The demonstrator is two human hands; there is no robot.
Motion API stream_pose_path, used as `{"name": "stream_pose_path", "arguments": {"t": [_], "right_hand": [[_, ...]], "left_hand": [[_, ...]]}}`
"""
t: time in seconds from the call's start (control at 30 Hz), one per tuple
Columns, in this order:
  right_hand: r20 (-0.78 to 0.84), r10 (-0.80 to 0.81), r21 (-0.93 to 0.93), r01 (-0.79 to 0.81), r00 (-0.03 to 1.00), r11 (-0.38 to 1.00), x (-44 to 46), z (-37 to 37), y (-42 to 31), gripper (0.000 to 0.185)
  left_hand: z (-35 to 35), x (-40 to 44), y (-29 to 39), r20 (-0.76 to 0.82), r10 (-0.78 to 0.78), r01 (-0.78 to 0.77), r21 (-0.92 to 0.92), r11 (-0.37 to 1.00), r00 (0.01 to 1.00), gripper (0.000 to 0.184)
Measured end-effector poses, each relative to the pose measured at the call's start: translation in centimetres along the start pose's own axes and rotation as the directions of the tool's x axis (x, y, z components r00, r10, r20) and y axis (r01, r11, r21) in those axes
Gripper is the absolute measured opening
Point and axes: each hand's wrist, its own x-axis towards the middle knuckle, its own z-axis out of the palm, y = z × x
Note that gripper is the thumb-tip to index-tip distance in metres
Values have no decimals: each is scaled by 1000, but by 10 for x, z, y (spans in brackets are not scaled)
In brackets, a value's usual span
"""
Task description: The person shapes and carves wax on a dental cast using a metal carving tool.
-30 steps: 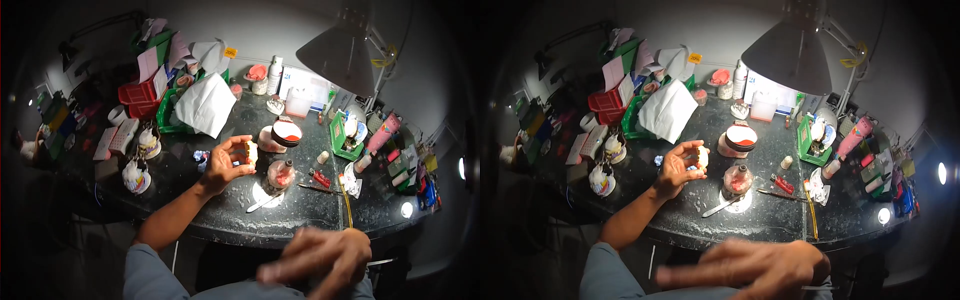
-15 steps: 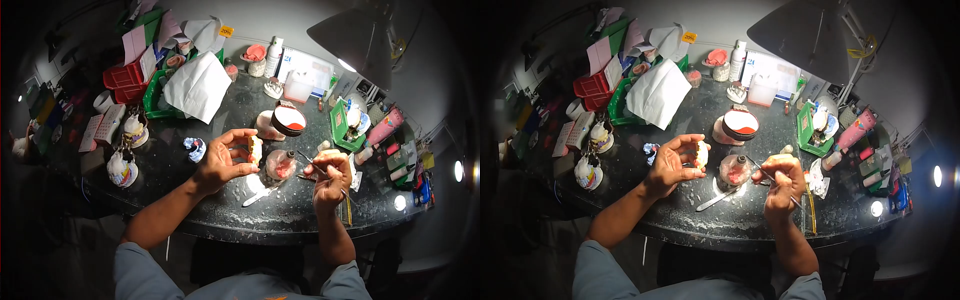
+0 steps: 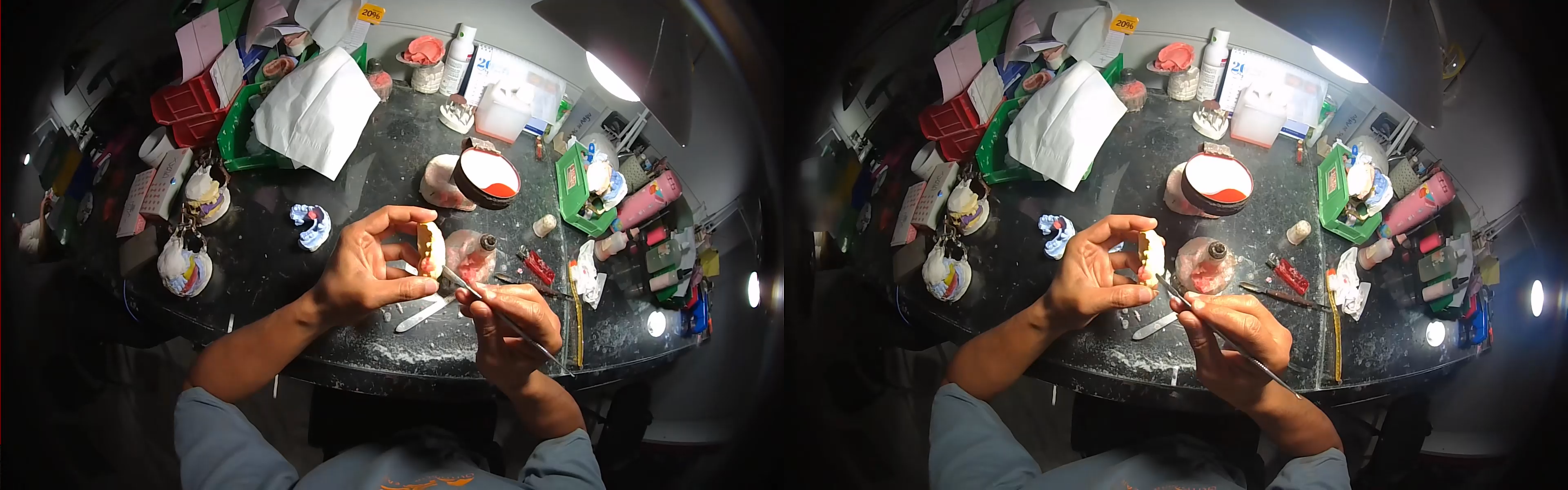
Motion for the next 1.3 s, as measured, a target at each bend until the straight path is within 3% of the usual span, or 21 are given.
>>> {"name": "stream_pose_path", "arguments": {"t": [0.17,0.4,0.6,0.7,0.83,1.03,1.17,1.27,1.3], "right_hand": [[-1,-14,-17,13,1000,1000,-4,-1,4,19],[-143,257,261,-214,956,941,0,9,0,11],[-147,262,239,-223,954,945,3,2,3,8],[-83,187,253,-161,979,954,-3,1,6,10],[-6,222,268,-212,975,940,-5,1,1,18],[-1,117,196,-114,993,974,0,2,0,20],[44,-68,163,60,997,985,4,0,6,21],[7,98,243,-97,995,965,-3,4,-4,22],[13,67,220,-69,998,973,-3,5,-3,23]], "left_hand": [[5,-2,-3,-94,149,-133,163,978,984,66],[5,-2,-5,-148,257,-200,318,927,955,62],[5,-1,-5,-154,289,-219,359,907,945,60],[6,-2,-2,-149,230,-163,364,917,962,68],[6,-2,-1,-144,164,-124,255,959,976,71],[5,-3,-1,-71,124,-116,112,987,990,76],[2,-4,-3,-11,116,-114,100,988,993,76],[-1,-3,-4,28,108,-111,102,989,994,74],[-1,-3,-4,37,105,-108,103,989,994,73]]}}
